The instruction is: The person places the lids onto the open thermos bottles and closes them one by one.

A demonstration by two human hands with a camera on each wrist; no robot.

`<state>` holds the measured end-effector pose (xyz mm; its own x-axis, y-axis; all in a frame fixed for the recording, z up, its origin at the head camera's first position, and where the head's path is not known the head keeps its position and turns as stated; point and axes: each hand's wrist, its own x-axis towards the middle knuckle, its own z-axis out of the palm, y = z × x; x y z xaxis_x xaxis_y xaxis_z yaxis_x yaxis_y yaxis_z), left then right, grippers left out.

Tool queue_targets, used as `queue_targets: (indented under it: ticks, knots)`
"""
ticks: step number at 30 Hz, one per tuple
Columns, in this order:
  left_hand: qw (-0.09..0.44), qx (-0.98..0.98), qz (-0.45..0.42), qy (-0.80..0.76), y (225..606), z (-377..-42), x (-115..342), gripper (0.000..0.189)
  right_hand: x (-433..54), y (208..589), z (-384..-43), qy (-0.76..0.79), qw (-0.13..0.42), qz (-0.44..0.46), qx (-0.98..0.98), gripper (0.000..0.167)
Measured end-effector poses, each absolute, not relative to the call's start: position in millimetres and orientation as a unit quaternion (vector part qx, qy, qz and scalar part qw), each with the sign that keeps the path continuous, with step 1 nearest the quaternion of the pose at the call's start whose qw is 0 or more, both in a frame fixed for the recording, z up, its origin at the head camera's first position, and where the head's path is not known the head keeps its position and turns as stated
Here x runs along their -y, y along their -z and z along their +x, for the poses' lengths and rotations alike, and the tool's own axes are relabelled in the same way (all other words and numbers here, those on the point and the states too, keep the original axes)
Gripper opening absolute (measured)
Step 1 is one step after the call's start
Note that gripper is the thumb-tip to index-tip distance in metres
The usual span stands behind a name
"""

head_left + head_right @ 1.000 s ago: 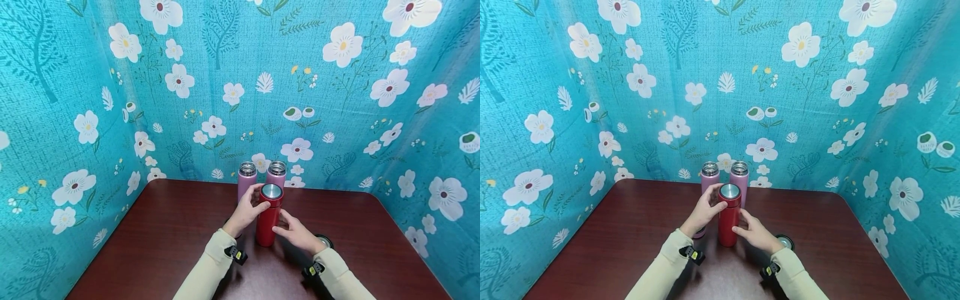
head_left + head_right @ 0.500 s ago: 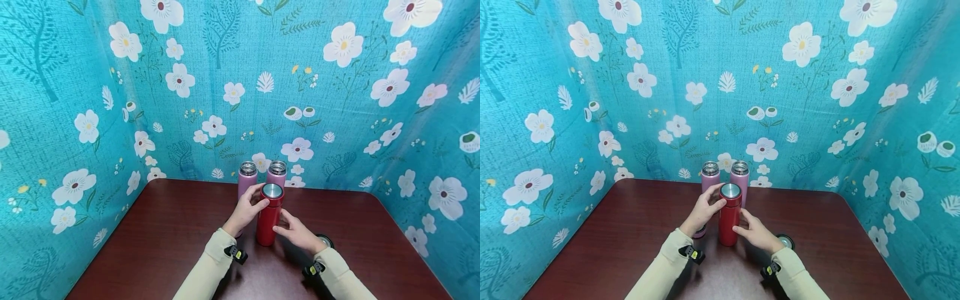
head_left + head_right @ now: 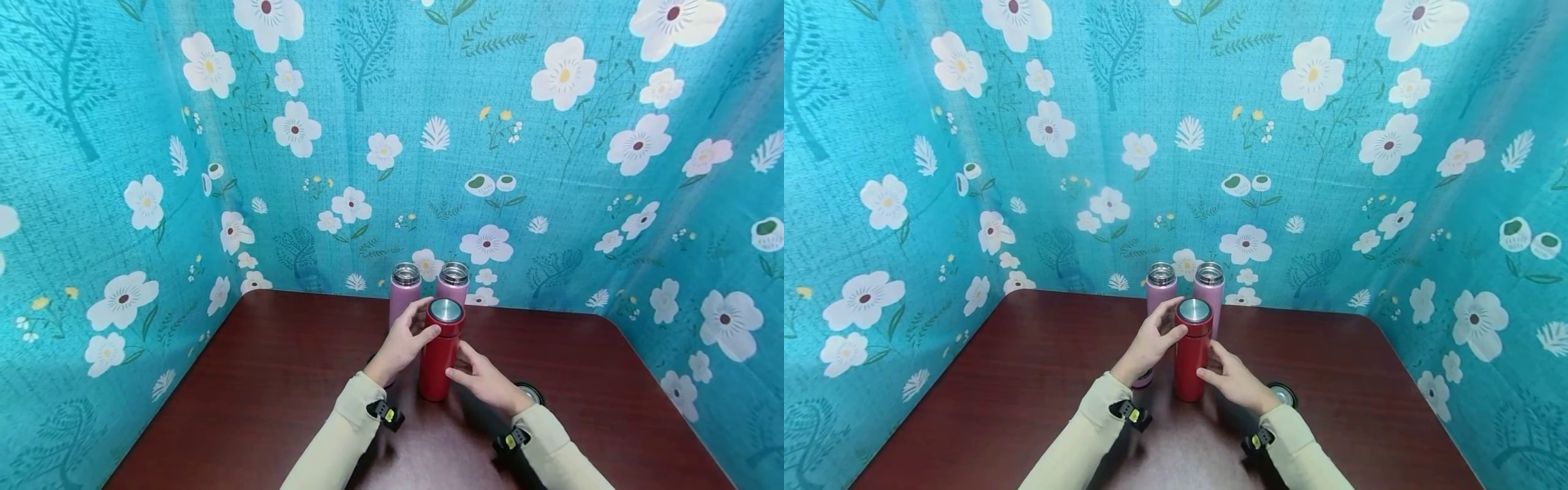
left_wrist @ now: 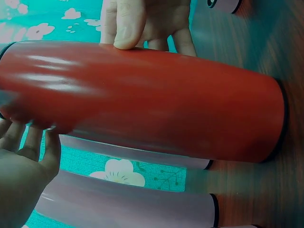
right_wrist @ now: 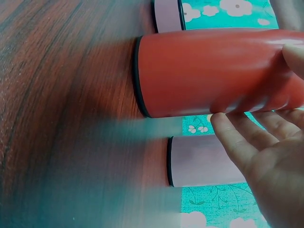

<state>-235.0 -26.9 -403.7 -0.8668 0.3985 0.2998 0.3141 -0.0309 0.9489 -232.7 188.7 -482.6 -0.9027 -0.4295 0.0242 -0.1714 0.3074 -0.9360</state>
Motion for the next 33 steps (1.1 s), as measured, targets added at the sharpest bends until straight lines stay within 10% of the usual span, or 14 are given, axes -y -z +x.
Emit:
queue_targets:
  ticks: [33]
  knots:
    - [0.001, -0.705, 0.246, -0.665, 399.0, -230.9, 23.0, 0.057, -190.3, 483.4, -234.2, 0.566, 0.120, -0.191, -0.793, 0.068]
